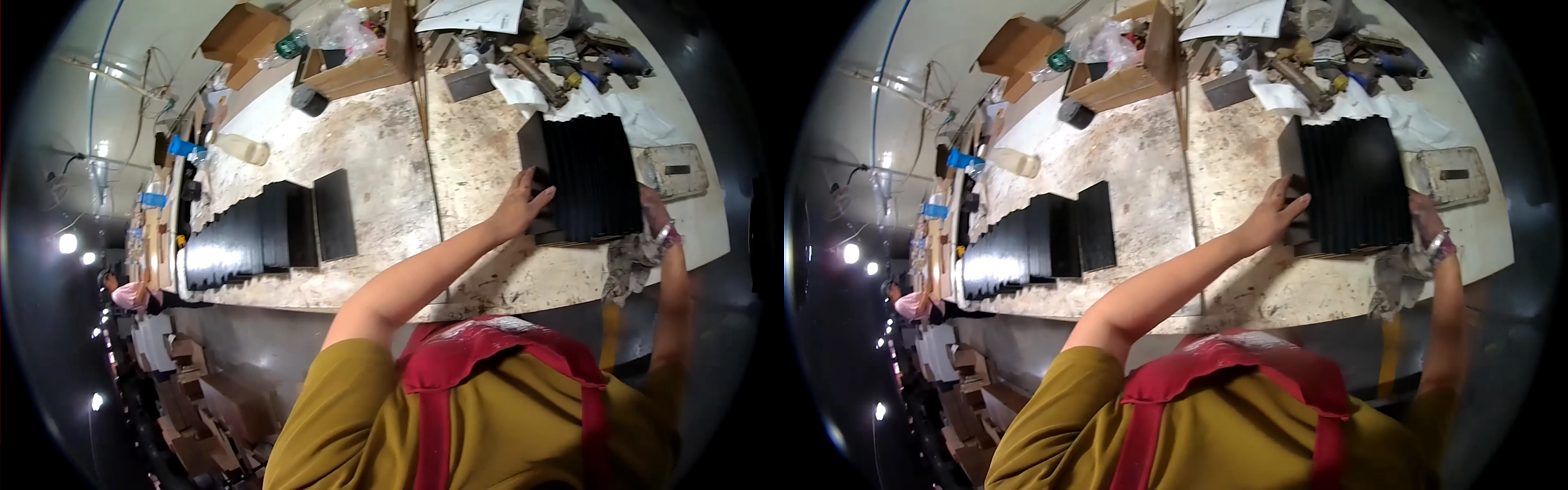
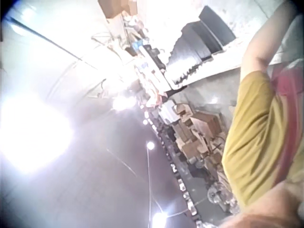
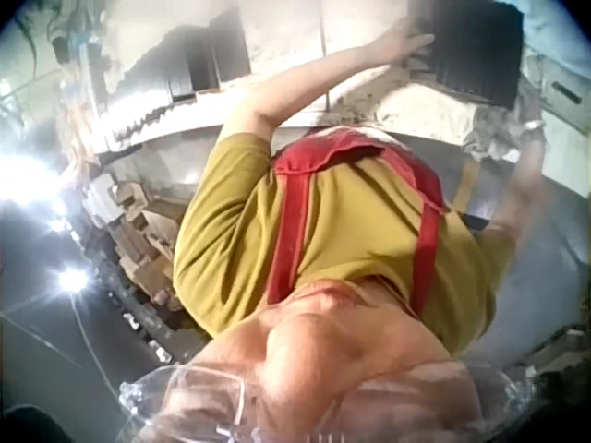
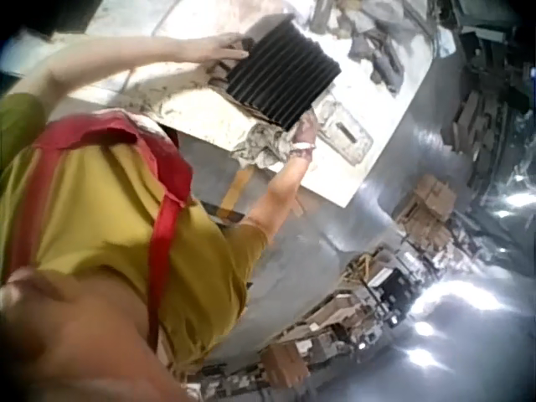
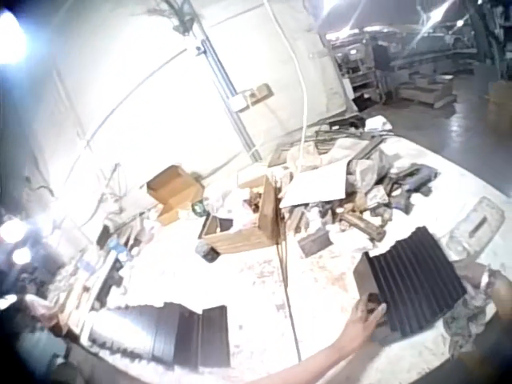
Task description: The person wipes a series of black wooden slats with a cloth, applying a liquid from a bottle onto the cloth, and then arranges and stacks the cleaned pieces on the workbench.
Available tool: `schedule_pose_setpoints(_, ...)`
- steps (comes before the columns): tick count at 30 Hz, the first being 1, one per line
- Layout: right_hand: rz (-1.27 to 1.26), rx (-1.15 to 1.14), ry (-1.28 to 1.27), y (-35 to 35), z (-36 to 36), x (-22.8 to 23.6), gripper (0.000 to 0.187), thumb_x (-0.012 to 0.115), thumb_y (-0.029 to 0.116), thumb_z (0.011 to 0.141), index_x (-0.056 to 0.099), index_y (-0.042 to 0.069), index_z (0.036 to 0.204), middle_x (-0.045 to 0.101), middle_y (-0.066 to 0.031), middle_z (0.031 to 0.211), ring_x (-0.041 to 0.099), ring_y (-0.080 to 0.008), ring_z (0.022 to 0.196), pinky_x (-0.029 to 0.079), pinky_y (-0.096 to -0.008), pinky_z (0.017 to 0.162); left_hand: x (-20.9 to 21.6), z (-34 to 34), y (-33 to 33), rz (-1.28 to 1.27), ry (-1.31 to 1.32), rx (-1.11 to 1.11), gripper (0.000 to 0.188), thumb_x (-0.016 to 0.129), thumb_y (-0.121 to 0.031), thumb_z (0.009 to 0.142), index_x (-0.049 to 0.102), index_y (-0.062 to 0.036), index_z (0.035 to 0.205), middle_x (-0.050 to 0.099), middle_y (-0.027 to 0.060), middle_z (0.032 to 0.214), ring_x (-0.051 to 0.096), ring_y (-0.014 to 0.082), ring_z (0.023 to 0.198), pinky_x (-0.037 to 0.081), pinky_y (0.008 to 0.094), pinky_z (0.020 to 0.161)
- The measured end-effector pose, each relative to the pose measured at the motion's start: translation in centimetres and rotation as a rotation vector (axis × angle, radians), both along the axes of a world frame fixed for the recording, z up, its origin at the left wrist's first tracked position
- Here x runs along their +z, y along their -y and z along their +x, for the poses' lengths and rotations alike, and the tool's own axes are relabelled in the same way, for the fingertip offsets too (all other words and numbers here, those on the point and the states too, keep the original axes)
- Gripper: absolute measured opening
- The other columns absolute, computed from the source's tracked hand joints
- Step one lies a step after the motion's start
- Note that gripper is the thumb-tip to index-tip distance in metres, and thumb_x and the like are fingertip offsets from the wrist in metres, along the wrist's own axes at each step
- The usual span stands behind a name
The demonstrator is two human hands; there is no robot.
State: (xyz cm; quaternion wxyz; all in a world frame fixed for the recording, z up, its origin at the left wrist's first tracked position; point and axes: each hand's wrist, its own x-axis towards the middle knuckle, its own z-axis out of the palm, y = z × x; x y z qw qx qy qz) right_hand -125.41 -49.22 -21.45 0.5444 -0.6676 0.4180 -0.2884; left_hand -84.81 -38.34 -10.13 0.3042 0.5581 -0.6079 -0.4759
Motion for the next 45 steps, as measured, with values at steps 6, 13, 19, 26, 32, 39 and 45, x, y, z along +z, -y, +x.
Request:
schedule_pose_setpoints(6,0.114,0.005,-0.082,-4.9,7.3,3.4,0.053,0.057,0.037,0.088,0.056,-0.006,0.118,0.062,-0.0076,0.104,0.057,-0.0163,0.091,0.046,-0.0270,0.083,3.1,3.5,-2.5,0.308,-0.526,-0.041,0.088,0.066,-0.023,0.091,0.006,0.0040,0.149,0.048,0.0201,0.133,0.057,0.0223,0.112,0.049,0.0309,0.092)
schedule_pose_setpoints(13,0.334,-0.004,-0.248,-8.7,13.4,8.5,0.073,0.055,0.053,0.090,0.049,-0.009,0.129,0.057,-0.0228,0.127,0.059,-0.0285,0.112,0.044,-0.0332,0.098,5.0,6.8,-3.5,0.280,-0.126,0.005,0.088,0.070,-0.034,0.086,0.019,0.0070,0.145,0.048,0.0227,0.133,0.051,0.0249,0.120,0.038,0.0324,0.104)
schedule_pose_setpoints(19,0.273,-0.085,0.317,-9.6,14.6,9.1,0.080,0.050,0.050,0.095,0.025,-0.009,0.143,0.044,-0.0229,0.141,0.061,-0.0303,0.112,0.050,-0.0322,0.093,5.2,4.9,-2.7,0.055,-0.078,0.025,0.097,0.080,-0.026,0.076,0.018,0.0055,0.144,0.050,0.0243,0.128,0.052,0.0296,0.118,0.043,0.0355,0.100)
schedule_pose_setpoints(26,0.737,-0.037,0.241,-8.3,17.2,10.2,0.086,0.060,0.023,0.094,-0.001,-0.005,0.147,0.051,-0.0239,0.135,0.064,-0.0255,0.104,0.054,-0.0293,0.079,3.8,4.0,-0.5,-0.235,0.381,-0.024,0.120,0.087,-0.040,0.062,0.013,0.0014,0.147,0.039,0.0294,0.131,0.050,0.0429,0.117,0.046,0.0416,0.098)
schedule_pose_setpoints(32,-0.288,-0.180,-0.848,-11.3,20.6,18.2,0.093,0.062,0.058,0.082,0.011,0.025,0.152,0.061,-0.0206,0.111,0.063,-0.0401,0.096,0.052,-0.0454,0.081,4.0,6.3,-0.8,-0.171,0.371,-0.017,0.114,0.085,-0.035,0.068,0.012,-0.0006,0.148,0.034,0.0298,0.135,0.048,0.0419,0.120,0.044,0.0407,0.101)
schedule_pose_setpoints(39,-0.249,-0.047,-0.921,-11.4,20.2,18.3,0.083,0.052,0.062,0.086,0.015,0.028,0.152,0.063,-0.0232,0.092,0.064,-0.0382,0.086,0.052,-0.0452,0.076,4.1,4.6,-1.0,-0.042,0.458,0.086,0.103,0.077,-0.033,0.067,0.021,-0.0025,0.147,0.030,0.0347,0.137,0.039,0.0493,0.126,0.040,0.0432,0.103)
schedule_pose_setpoints(45,-0.285,-0.108,-0.773,-11.9,20.2,17.0,0.079,0.051,0.060,0.088,0.017,0.026,0.151,0.067,-0.0145,0.081,0.067,-0.0329,0.074,0.051,-0.0452,0.066,5.1,2.2,-0.6,-0.035,0.607,0.155,0.108,0.080,-0.036,0.065,0.018,-0.0091,0.148,0.040,0.0326,0.128,0.053,0.0470,0.111,0.047,0.0451,0.096)
